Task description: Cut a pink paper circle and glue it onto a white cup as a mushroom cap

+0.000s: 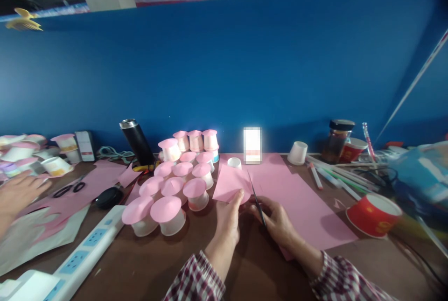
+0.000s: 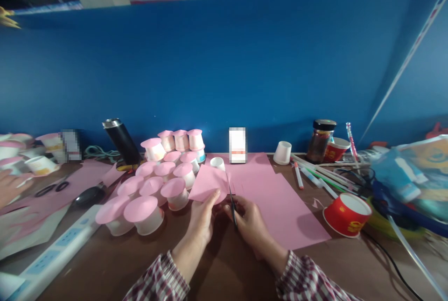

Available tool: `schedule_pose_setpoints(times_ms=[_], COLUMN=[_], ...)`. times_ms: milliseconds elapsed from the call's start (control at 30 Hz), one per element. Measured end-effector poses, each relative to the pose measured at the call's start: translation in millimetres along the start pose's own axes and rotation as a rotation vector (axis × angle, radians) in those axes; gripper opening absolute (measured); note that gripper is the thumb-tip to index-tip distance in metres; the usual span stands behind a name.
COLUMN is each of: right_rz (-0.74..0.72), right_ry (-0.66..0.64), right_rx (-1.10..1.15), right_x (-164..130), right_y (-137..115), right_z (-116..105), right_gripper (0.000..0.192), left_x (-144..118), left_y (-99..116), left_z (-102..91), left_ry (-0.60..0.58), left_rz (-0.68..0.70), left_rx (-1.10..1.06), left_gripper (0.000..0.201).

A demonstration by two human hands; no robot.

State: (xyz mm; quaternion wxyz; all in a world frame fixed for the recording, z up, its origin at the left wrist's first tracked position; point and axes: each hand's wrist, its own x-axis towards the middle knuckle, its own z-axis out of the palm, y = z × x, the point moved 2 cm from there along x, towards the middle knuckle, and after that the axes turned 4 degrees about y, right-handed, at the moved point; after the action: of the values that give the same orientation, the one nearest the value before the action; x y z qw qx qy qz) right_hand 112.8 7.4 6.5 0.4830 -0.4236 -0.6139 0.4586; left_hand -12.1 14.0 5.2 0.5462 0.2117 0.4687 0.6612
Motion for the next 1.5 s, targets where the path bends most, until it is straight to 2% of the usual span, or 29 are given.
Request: schedule_pose_setpoints(times_ms=[300,533,733,1033,1500], right_rz=[0.004,0.016,0.042,0.029,0.035], right_ry=[-0.017,-0.026,-0.014,-0.047,0.006], right_rx=[0.001,0.007,0.020,0.052,0.005], right_x=[0,1,-1,-1,1], right_y=[2,-3,2,-4,3], right_z=[0,1,1,2,-2], right_gripper=[0.037,0.038,0.040,0.035,0.041], left_x=[9,9,7,16,12], left_y=[-10,-7,-6,-13,-10], left_z=[-4.1,-2.9,-3.2,-8.5,-5.5], left_ry=[-0.002,0.021,0.014,0.048,0.012], left_rz=[0.012,0.023,-0.001,0.028,0.067], left_rx=[0.005,0.020,0.010,0.059,0.105], left_gripper=[0.040,0.037,0.036,0.043,0.044])
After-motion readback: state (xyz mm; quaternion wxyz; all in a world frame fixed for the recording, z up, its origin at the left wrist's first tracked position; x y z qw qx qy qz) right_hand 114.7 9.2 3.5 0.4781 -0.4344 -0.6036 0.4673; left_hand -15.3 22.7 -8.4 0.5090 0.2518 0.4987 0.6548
